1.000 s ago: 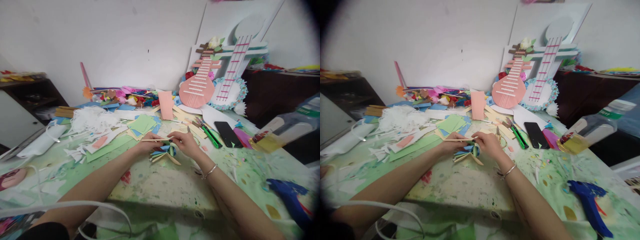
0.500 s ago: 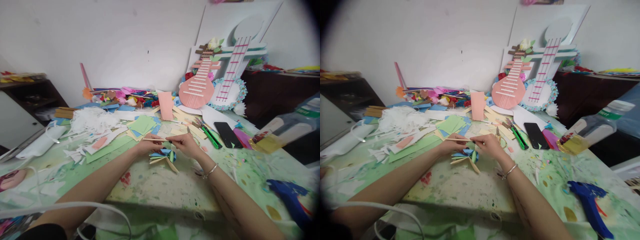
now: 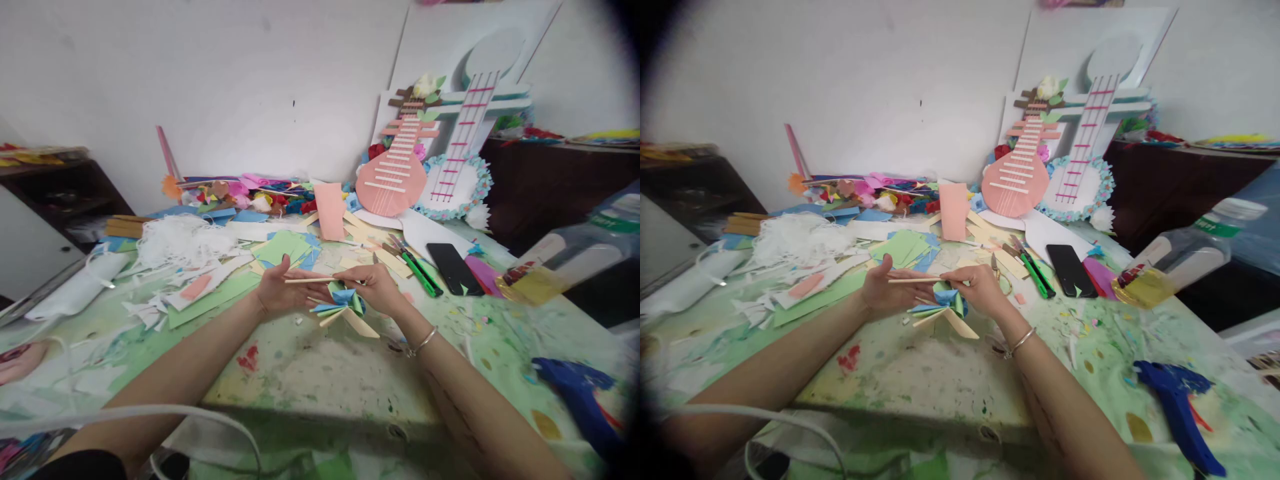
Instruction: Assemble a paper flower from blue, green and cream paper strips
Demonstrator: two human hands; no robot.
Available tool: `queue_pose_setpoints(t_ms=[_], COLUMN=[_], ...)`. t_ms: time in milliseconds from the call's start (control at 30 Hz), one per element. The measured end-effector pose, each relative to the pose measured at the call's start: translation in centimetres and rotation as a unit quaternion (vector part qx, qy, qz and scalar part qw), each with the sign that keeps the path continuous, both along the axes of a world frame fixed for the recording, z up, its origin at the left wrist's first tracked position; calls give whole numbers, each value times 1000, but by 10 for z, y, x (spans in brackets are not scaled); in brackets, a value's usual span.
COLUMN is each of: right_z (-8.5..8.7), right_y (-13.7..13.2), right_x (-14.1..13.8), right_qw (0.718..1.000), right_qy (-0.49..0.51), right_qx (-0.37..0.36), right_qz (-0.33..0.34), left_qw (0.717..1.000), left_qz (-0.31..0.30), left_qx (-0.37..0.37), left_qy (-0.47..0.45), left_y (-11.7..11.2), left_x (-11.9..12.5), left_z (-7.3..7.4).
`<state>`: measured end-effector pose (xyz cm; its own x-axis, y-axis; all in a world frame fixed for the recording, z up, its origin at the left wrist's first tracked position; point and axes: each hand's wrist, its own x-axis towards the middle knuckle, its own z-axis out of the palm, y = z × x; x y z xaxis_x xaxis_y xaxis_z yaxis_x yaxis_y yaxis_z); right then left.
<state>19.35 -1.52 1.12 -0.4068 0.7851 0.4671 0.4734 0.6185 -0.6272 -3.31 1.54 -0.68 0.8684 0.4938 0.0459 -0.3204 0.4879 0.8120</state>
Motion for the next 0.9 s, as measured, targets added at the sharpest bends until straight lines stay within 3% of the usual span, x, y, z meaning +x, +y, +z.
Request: queue_pose_setpoints(t_ms=[200,300,433,633,900], right_z=[-1,-1,1,3,-2], right_y=[-7,-10,-13,-14,-17], right_x=[-12,-18,-21,-22,-27], right_qw=[992,986,987,995,974], right_qy=[-96,-136,-138,-91,-165], right_qx=[73,89,75,6,139], right_qz=[25,28,-23,-51,-62], left_qw=[998,996,988,979,974], left_qz=[-51,-16,52,73,48], left_qx=[-13,3,24,62,-16], left_qy=[42,88,144,180,222], left_y=[4,1,-3,-7,0], left_x=[0,4,11,19,16], left_z=[-1,-1,2,5,3])
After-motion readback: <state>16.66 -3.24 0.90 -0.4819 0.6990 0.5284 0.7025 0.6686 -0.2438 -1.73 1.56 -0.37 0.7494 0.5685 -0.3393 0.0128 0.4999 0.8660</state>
